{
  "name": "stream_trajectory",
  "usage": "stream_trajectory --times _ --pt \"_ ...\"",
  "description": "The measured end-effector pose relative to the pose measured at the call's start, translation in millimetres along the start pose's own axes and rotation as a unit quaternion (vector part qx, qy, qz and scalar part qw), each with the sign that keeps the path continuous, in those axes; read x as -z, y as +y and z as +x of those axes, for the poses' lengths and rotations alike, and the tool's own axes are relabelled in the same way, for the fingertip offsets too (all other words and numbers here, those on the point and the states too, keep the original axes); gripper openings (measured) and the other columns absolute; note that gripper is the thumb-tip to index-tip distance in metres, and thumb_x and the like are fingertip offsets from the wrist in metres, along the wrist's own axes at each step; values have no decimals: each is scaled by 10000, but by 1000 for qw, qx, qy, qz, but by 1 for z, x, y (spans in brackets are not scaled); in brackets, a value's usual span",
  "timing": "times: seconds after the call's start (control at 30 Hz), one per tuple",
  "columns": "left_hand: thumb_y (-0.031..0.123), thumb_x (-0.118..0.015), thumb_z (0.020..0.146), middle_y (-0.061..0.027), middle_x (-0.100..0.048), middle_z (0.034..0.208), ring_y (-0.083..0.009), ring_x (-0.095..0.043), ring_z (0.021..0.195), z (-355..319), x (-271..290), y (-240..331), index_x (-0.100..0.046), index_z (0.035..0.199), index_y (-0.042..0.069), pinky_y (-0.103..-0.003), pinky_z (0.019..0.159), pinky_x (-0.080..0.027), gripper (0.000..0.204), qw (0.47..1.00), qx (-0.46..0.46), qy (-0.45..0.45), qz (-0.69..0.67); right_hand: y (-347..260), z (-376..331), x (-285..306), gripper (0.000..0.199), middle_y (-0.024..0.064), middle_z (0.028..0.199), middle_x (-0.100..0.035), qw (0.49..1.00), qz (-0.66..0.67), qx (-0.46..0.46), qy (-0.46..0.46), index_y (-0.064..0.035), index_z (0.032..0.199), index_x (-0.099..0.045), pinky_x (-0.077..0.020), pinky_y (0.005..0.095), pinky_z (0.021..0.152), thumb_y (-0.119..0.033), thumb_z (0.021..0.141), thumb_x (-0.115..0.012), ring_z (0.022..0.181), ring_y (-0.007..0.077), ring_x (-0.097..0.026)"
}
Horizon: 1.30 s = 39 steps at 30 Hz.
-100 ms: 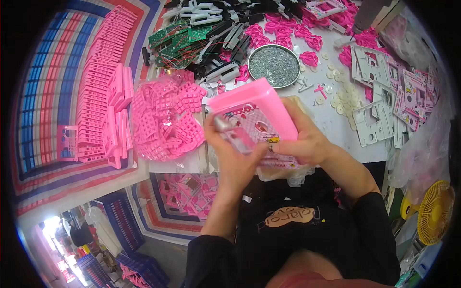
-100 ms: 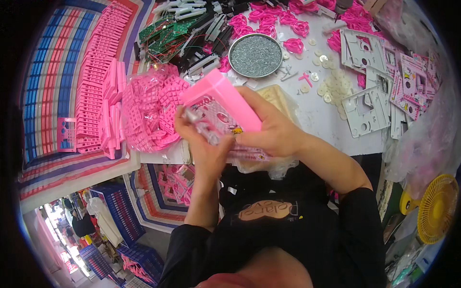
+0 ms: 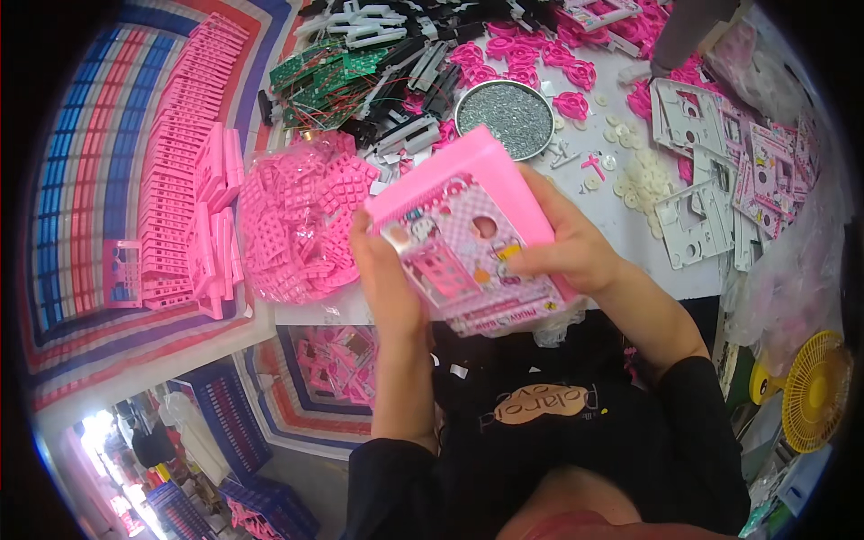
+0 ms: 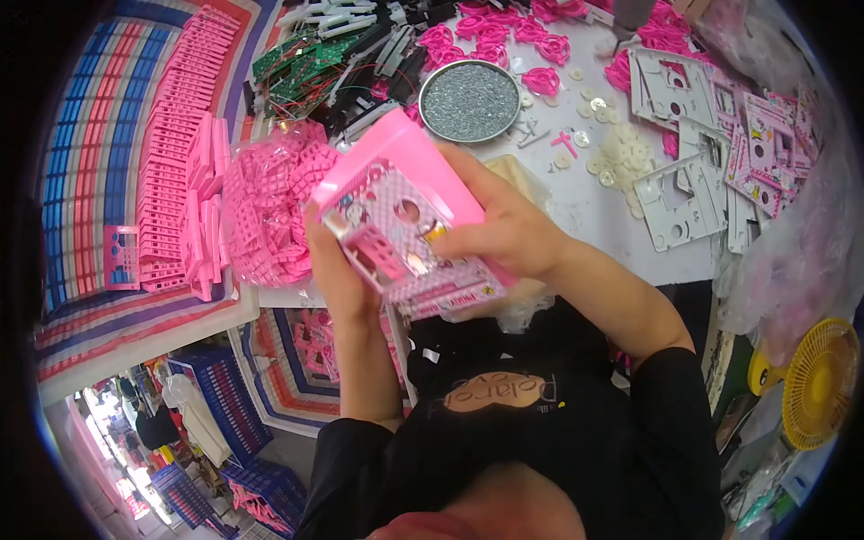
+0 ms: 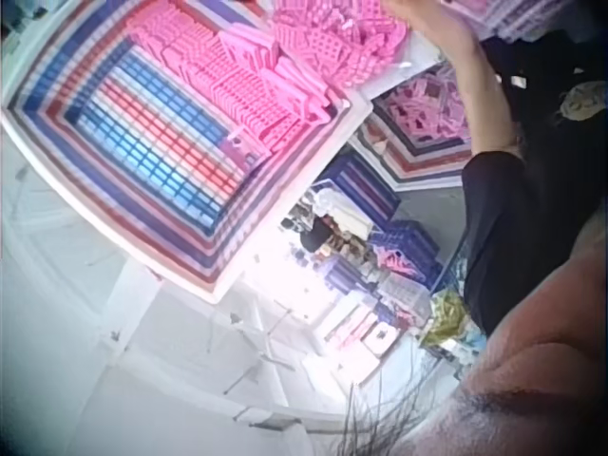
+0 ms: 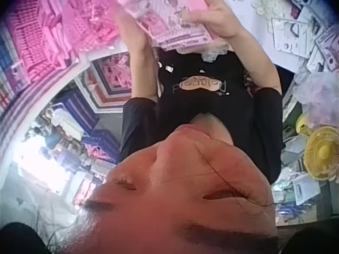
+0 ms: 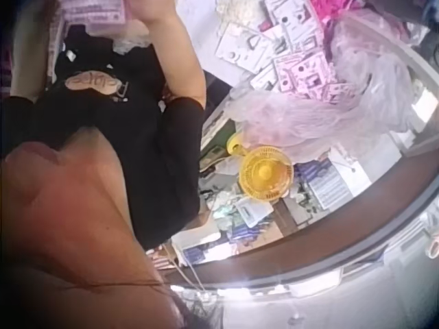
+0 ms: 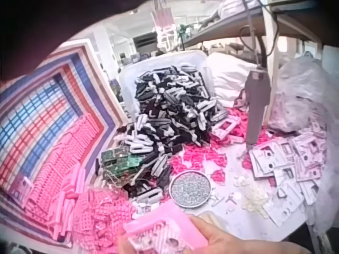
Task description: Assembling the internal components of a pink toy piggy bank calculator using a glue gun.
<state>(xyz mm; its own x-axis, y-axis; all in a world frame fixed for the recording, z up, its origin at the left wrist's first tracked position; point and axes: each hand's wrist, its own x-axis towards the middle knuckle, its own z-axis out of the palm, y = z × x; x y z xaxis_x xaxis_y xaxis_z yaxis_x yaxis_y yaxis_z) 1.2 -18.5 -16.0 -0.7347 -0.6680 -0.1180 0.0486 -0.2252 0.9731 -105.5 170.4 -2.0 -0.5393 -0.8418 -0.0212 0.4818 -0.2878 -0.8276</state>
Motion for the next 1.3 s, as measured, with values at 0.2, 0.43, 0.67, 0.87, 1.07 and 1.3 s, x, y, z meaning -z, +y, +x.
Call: stream_trajectory --times 0.2,0.43,0.67,0.87,1.07,1.3 --pt "285 -462 1099 -37 -664 951 -102 -660 817 5 -6 -5 -595 1100 32 -259 719 -549 286 996 -28 30 -78 -3 -21 20 735 110 1346 -603 983 -146 -110 -6 9 1452 -430 -484 320 1035 -12 819 -801 1218 156 -596" --pt "306 -443 1104 -18 -616 916 -82 -613 770 5 -11 -4 -571 1048 51 -243 679 -514 290 993 -79 19 -90 -2 -35 13 554 91 1240 -658 995 -72 -63 25 4 1296 -543 -502 315 1007 -18 813 -814 1156 145 -628" --pt "396 -391 1112 -57 -650 1004 -118 -653 849 5 -10 3 -582 1147 28 -267 722 -541 415 993 -68 39 -91 -1 -39 5 603 102 1268 -638 996 -70 -43 18 14 1361 -481 -485 332 1038 10 838 -781 1188 175 -618" --pt "441 -375 1107 -88 -679 1104 -157 -687 945 6 -5 2 -571 1278 7 -293 819 -559 507 990 -33 21 -137 -2 -37 11 620 119 1297 -627 999 -20 -9 -38 21 1395 -456 -486 328 1028 18 857 -763 1194 180 -617" --pt "457 -293 1110 -173 -615 1330 -292 -648 1172 8 -10 -2 -462 1437 7 -424 1004 -523 581 989 -6 49 -142 -10 -36 -5 641 93 1271 -628 995 -102 -8 8 31 1402 -457 -502 287 955 -47 851 -776 1128 113 -612" --pt "412 -357 1118 -55 -656 951 -132 -621 824 11 -6 -9 -605 1092 12 -287 761 -507 471 992 -104 75 -5 -4 -34 -1 424 76 1190 -651 993 -93 -45 48 17 1288 -508 -495 293 966 -5 909 -696 1084 121 -639"
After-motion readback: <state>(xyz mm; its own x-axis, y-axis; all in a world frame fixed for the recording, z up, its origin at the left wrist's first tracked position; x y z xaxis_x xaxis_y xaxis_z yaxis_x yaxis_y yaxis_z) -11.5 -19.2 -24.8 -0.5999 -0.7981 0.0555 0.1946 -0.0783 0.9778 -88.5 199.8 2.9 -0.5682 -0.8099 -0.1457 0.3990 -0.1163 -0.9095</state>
